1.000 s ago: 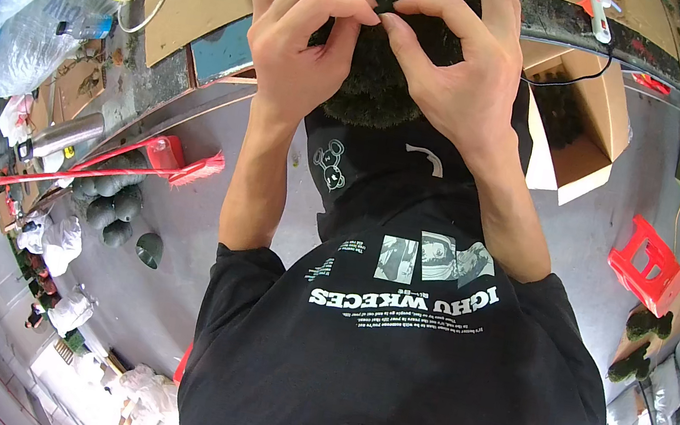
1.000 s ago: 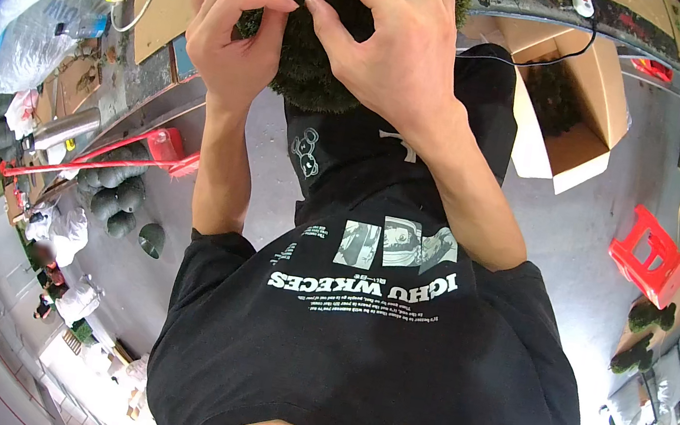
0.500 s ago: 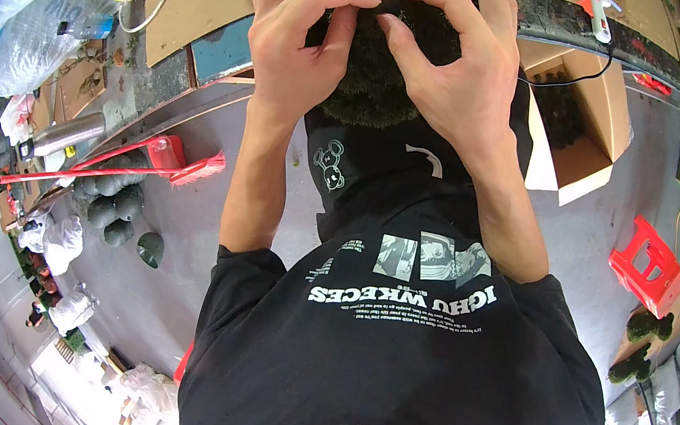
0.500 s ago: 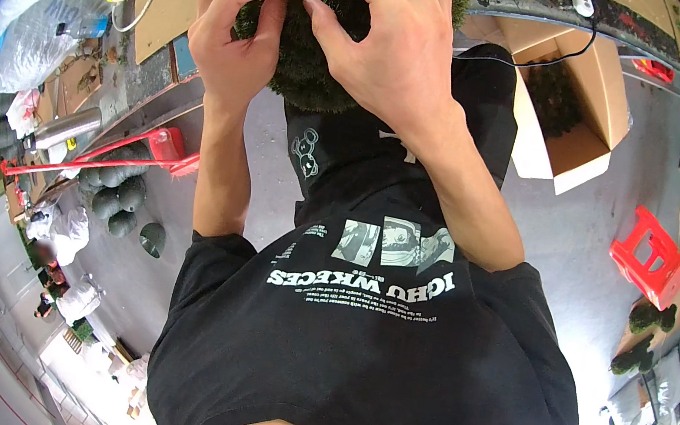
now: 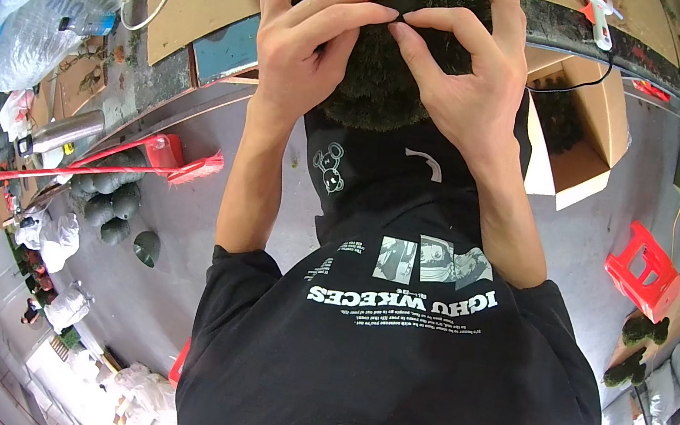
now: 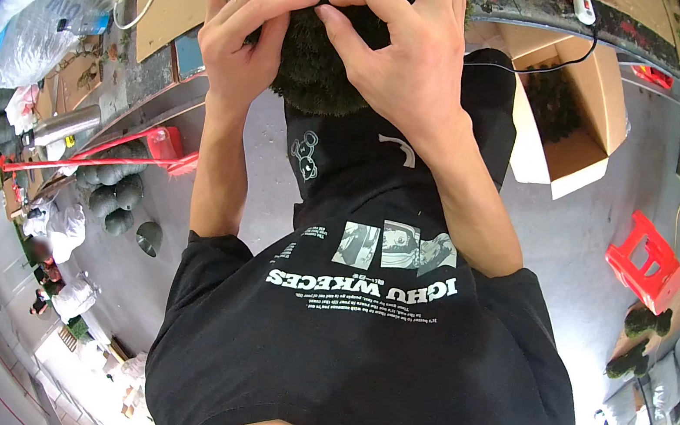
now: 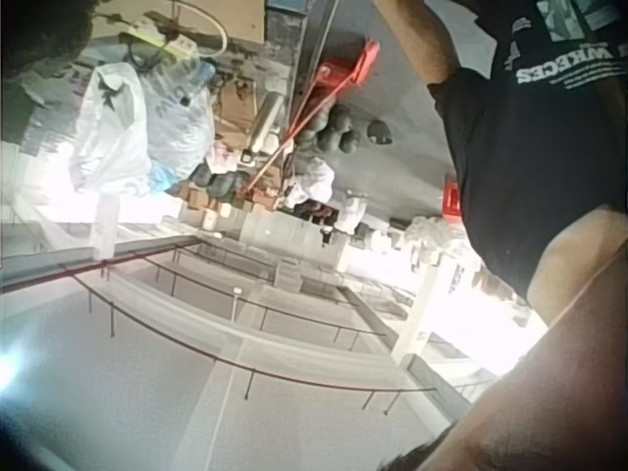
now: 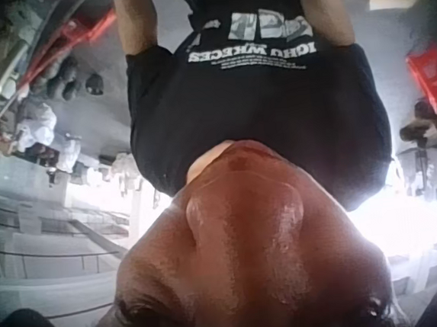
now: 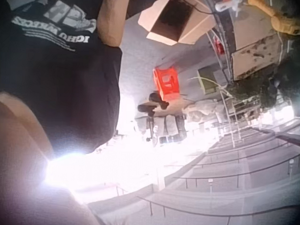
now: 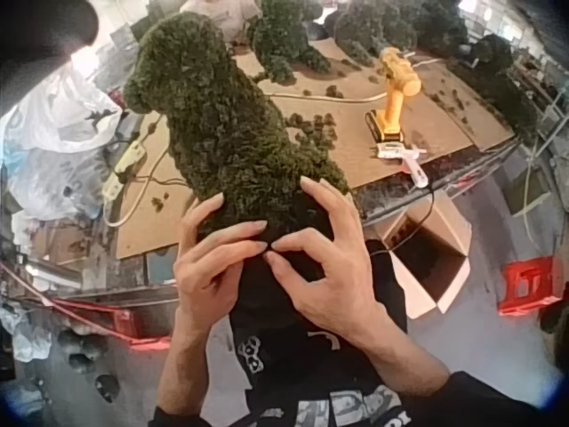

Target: The recorder is assembling artificial moss decorations by gluing small moss tufts onto a larger green sculpted base.

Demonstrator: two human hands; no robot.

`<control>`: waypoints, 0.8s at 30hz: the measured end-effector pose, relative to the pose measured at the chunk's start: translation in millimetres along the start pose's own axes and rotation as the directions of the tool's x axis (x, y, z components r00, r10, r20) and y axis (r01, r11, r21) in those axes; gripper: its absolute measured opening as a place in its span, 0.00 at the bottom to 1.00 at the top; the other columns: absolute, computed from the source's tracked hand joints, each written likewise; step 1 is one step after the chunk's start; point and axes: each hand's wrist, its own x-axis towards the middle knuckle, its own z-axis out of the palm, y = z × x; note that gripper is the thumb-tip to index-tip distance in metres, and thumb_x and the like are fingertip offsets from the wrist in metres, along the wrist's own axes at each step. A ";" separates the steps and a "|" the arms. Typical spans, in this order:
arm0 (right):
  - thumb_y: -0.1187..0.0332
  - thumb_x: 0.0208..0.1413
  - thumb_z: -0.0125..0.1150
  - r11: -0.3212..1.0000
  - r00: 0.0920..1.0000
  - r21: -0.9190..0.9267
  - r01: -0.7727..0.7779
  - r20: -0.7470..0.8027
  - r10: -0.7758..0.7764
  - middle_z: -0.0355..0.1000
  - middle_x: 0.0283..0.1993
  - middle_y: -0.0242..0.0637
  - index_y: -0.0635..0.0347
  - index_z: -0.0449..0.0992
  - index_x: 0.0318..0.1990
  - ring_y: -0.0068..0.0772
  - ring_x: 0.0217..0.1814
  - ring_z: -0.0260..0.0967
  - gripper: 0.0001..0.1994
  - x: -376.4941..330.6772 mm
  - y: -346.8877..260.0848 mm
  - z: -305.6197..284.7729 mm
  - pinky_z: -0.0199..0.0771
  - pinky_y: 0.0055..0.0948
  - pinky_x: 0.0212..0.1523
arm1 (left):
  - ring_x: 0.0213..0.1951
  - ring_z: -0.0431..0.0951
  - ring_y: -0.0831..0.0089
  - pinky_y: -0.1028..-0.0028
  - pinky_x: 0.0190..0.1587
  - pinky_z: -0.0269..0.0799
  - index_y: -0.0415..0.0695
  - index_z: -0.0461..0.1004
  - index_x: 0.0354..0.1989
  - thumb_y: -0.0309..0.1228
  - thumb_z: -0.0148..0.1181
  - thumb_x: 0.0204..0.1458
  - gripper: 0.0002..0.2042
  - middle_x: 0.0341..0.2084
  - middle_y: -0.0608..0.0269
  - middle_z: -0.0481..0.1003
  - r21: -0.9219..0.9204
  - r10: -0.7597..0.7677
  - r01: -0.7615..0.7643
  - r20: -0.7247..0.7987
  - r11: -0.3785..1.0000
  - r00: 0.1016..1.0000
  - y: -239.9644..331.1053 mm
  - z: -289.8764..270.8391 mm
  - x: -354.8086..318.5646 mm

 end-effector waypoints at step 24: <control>0.70 0.51 0.73 0.998 0.997 -0.031 -0.047 0.066 0.049 0.62 0.71 0.55 0.61 0.81 0.48 0.60 0.75 0.58 0.16 4.2 -5.8 -5.7 0.60 0.50 0.72 | 0.66 0.70 0.49 0.49 0.70 0.59 0.51 0.88 0.41 0.28 0.65 0.55 0.09 0.53 0.66 0.83 0.038 0.091 -0.097 0.132 0.995 0.987 -10.6 -12.8 -2.2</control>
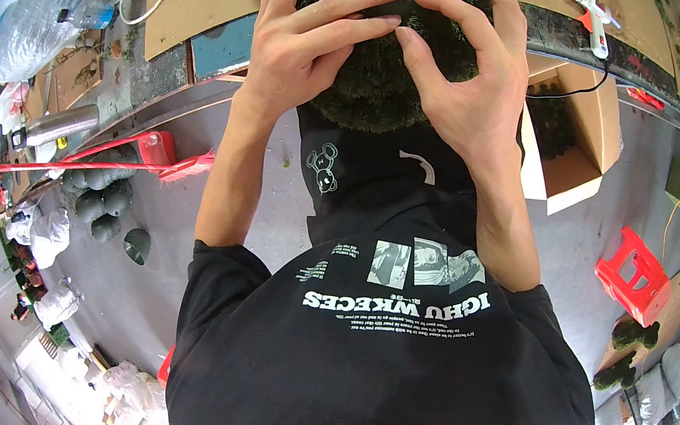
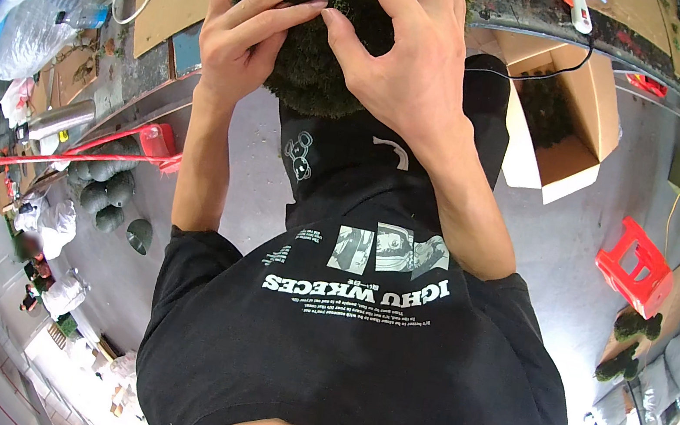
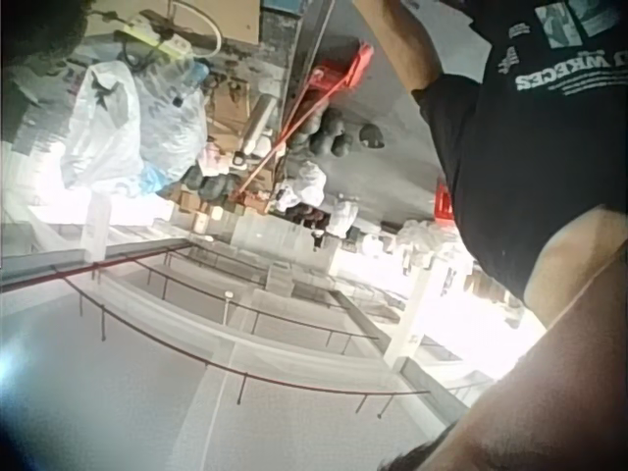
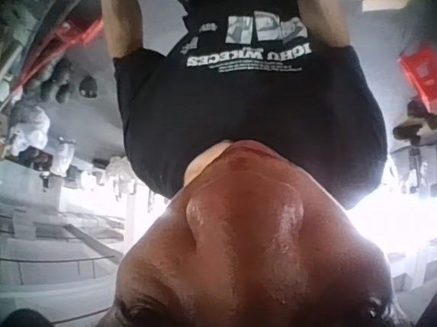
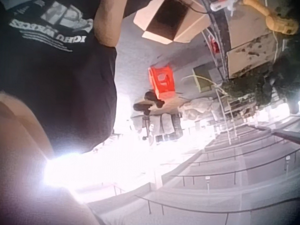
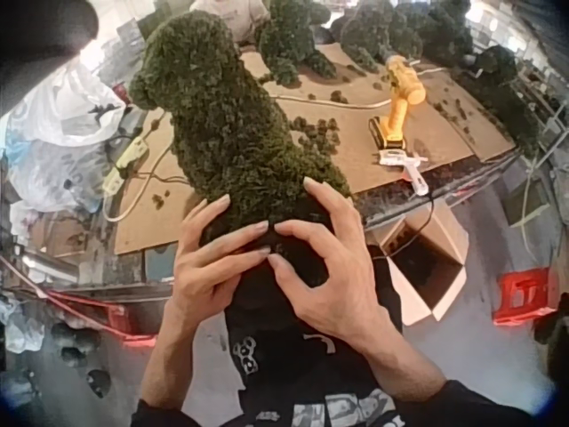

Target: The recorder is assembling artificial moss decorations by gluing small moss tufts onto a larger green sculpted base.

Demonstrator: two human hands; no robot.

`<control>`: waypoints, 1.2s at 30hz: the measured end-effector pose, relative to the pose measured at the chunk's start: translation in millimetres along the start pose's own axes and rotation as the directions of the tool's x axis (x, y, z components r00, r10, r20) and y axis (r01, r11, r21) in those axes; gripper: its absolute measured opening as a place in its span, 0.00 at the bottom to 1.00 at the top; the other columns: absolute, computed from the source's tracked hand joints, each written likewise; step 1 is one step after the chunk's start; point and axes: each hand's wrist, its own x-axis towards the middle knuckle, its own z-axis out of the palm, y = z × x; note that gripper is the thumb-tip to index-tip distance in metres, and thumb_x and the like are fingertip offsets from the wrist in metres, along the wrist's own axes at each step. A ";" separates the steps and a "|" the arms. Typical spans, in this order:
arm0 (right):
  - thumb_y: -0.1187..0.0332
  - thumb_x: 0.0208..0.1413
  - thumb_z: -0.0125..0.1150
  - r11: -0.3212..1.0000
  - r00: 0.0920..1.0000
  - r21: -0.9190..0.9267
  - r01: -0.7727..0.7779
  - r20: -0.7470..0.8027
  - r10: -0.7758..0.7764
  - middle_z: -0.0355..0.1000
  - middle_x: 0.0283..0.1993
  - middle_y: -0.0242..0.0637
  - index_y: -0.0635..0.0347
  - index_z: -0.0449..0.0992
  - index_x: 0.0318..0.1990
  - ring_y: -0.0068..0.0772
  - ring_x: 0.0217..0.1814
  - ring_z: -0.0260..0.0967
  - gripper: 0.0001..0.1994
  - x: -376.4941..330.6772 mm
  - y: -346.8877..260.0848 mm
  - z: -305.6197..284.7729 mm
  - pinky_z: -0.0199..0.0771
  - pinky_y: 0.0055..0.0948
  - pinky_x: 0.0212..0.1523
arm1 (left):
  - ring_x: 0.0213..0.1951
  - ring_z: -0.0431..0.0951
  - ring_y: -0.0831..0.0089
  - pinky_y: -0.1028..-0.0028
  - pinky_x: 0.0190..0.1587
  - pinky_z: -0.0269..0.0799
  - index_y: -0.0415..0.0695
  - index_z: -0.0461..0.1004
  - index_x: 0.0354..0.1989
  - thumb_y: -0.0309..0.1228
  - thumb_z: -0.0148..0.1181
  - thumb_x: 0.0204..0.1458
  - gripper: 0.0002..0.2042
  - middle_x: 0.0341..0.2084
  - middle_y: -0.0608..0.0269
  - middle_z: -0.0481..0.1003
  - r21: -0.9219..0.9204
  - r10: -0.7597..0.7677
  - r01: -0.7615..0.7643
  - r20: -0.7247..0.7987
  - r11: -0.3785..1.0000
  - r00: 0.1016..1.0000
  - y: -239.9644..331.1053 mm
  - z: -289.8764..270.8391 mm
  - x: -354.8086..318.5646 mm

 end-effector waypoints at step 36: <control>0.77 0.51 0.70 0.919 0.942 -0.291 0.266 0.280 -0.184 0.73 0.58 0.50 0.61 0.81 0.43 0.51 0.61 0.73 0.11 47.0 -23.3 -17.3 0.72 0.41 0.59 | 0.69 0.66 0.55 0.50 0.70 0.59 0.58 0.85 0.45 0.26 0.66 0.53 0.13 0.59 0.74 0.78 -0.097 -0.005 -0.002 -0.072 0.995 0.997 -12.8 6.3 -22.1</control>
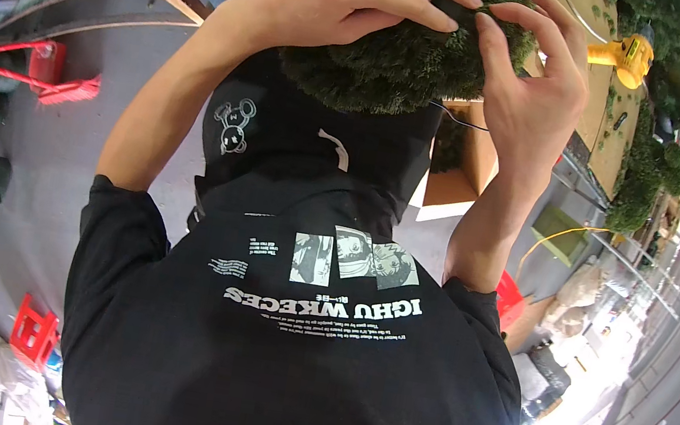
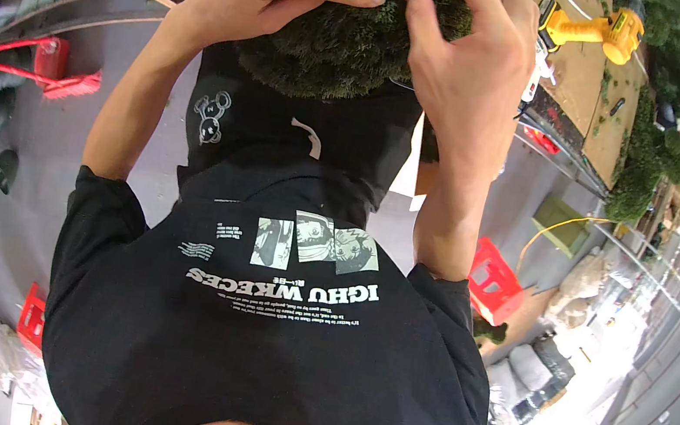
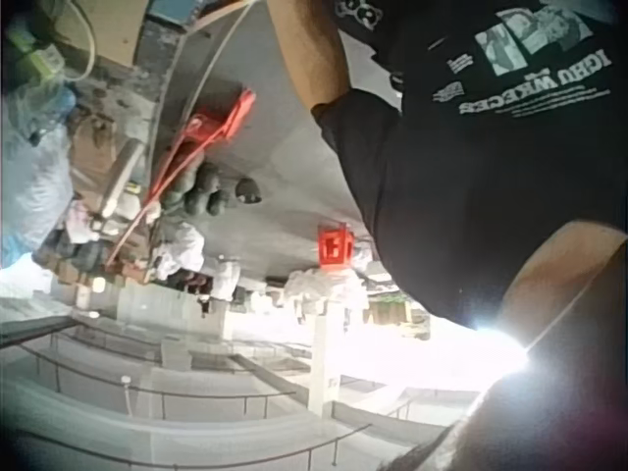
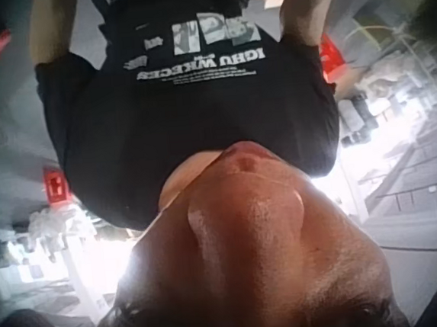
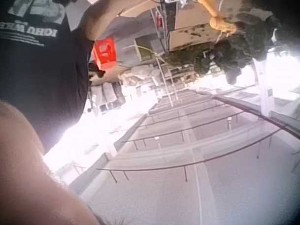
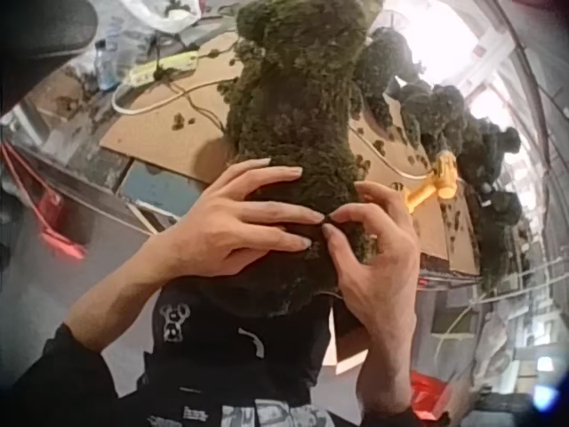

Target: The recorder is assembling artificial moss decorations by gluing small moss tufts onto a larger green sculpted base.

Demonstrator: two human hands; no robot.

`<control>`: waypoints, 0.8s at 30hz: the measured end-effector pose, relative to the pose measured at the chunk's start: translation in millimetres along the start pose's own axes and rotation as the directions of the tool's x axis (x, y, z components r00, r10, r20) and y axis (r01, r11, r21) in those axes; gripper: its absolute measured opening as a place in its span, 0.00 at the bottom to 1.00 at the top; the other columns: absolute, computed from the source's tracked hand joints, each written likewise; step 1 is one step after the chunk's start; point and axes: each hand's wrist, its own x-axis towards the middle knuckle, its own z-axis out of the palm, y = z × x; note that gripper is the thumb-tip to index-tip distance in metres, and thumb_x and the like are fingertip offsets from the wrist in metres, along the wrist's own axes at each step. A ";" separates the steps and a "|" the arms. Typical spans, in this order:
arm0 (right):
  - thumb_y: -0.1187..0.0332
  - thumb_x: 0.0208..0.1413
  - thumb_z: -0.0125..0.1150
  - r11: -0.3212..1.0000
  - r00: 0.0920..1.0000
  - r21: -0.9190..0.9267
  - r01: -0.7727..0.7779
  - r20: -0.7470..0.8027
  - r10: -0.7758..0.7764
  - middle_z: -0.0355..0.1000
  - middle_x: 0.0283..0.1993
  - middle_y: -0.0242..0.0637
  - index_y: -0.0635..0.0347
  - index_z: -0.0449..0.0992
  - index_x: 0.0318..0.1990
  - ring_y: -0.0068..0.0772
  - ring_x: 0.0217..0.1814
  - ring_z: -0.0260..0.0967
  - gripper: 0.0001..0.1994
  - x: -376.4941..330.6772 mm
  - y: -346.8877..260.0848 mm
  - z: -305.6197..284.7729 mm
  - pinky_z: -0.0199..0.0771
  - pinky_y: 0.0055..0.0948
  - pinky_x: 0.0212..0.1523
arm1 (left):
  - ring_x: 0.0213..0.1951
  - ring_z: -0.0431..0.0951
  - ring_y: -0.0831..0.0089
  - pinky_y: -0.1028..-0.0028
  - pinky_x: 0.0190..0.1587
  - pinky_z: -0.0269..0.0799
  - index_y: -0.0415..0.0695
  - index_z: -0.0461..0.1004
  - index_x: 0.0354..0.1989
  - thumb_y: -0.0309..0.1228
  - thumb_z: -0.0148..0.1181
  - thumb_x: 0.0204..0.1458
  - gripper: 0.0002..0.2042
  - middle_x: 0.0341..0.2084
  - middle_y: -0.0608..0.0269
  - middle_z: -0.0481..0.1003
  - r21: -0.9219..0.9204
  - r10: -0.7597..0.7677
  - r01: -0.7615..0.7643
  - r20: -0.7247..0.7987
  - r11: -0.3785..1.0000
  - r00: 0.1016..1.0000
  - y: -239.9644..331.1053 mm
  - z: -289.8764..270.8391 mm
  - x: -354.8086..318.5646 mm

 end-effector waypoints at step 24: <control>0.75 0.53 0.74 0.978 0.988 0.206 -0.014 -0.145 0.045 0.78 0.56 0.44 0.62 0.84 0.40 0.37 0.61 0.74 0.08 -9.0 28.0 24.8 0.70 0.33 0.63 | 0.68 0.67 0.55 0.51 0.68 0.61 0.55 0.85 0.41 0.30 0.69 0.52 0.09 0.55 0.74 0.80 -0.089 0.081 -0.100 -0.198 0.991 0.977 -8.8 17.2 -2.6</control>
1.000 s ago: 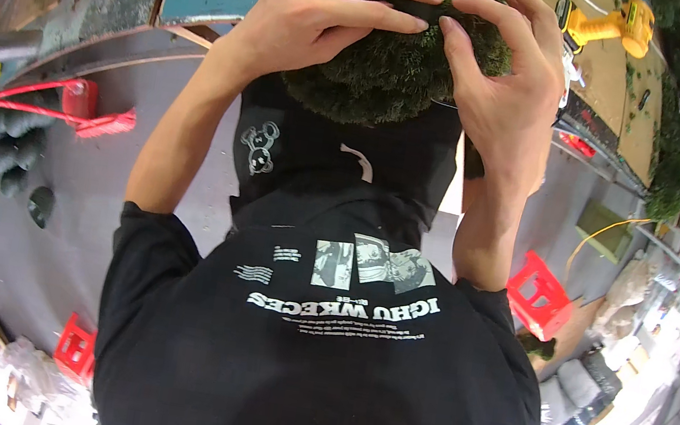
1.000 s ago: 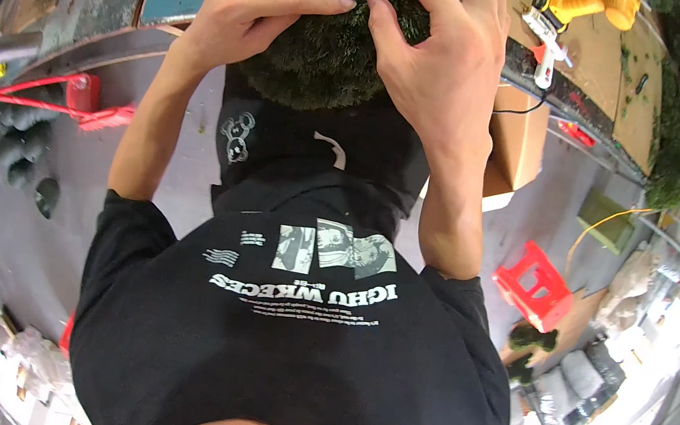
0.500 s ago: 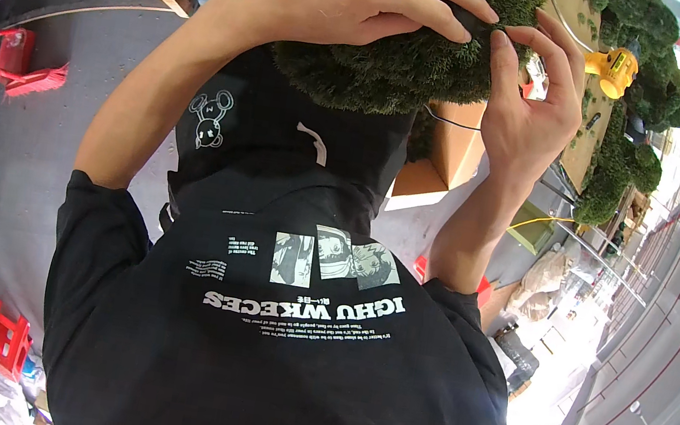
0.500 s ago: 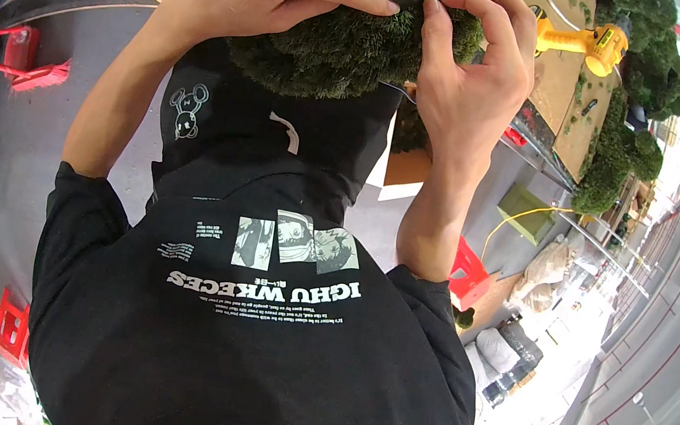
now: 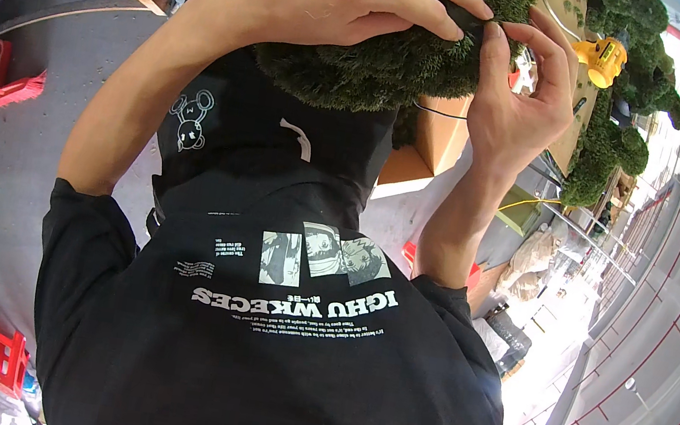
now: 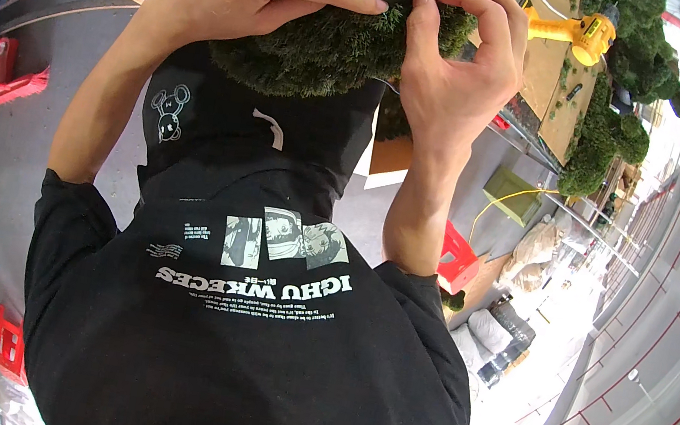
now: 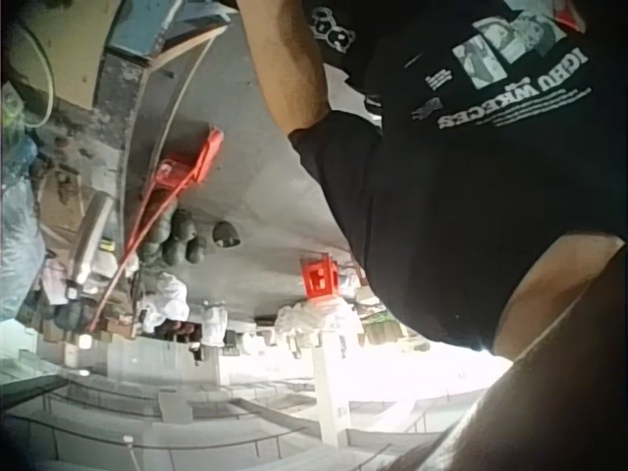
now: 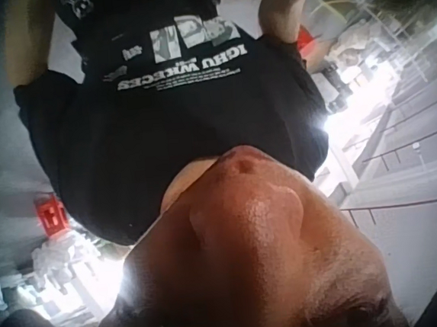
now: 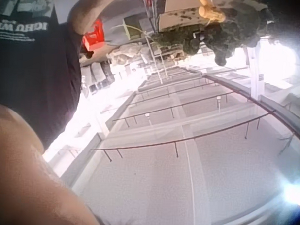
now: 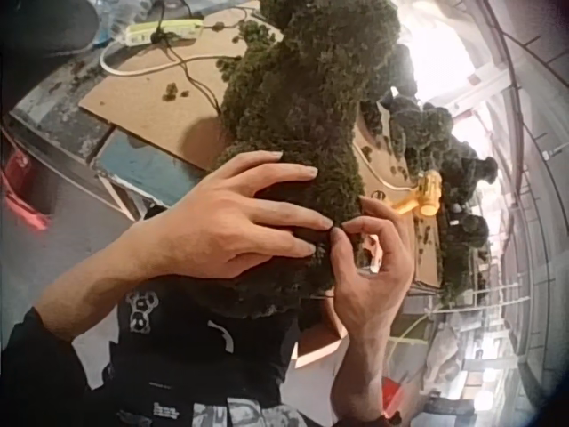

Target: The recorder is assembling artificial moss decorations by gluing small moss tufts onto a larger green sculpted base.

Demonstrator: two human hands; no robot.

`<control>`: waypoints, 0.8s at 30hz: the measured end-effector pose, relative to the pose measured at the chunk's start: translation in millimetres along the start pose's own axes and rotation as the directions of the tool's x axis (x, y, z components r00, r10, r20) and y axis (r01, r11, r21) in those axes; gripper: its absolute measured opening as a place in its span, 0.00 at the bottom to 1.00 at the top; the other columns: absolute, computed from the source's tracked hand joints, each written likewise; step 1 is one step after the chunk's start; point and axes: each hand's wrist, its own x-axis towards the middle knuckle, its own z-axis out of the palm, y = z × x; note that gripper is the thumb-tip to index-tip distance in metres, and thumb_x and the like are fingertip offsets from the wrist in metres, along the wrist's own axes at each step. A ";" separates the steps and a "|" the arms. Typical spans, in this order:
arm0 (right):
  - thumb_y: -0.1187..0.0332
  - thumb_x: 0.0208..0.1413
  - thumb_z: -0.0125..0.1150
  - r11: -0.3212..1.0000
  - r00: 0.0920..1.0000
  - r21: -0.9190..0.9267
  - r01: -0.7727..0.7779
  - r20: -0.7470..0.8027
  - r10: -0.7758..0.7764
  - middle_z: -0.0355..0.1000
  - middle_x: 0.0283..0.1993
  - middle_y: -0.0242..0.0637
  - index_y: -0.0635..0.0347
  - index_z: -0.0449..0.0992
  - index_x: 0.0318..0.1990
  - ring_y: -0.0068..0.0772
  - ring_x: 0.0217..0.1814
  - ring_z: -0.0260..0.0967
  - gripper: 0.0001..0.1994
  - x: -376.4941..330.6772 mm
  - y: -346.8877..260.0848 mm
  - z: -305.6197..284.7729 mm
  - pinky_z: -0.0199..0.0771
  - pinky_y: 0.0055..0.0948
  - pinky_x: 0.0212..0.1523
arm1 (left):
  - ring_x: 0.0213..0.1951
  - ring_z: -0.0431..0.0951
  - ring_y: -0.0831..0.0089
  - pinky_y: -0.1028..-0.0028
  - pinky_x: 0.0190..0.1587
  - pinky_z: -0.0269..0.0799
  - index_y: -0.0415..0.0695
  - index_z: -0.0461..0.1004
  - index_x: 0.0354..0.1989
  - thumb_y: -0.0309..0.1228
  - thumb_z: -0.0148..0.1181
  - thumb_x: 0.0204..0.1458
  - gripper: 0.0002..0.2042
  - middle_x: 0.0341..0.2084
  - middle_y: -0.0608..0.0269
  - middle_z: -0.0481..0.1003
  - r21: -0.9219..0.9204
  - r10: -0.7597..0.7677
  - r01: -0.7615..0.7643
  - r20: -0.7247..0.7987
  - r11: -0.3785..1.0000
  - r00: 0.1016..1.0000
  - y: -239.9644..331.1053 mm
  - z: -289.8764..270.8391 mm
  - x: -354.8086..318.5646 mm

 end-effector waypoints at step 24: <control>0.79 0.52 0.66 0.903 0.954 -0.319 0.287 0.178 -0.241 0.74 0.66 0.43 0.50 0.89 0.44 0.44 0.66 0.71 0.15 -11.0 -11.1 -16.7 0.68 0.38 0.65 | 0.68 0.68 0.55 0.52 0.67 0.63 0.54 0.85 0.41 0.30 0.69 0.51 0.08 0.55 0.74 0.80 0.036 0.051 -0.050 -0.030 0.998 0.998 -4.4 5.8 -1.4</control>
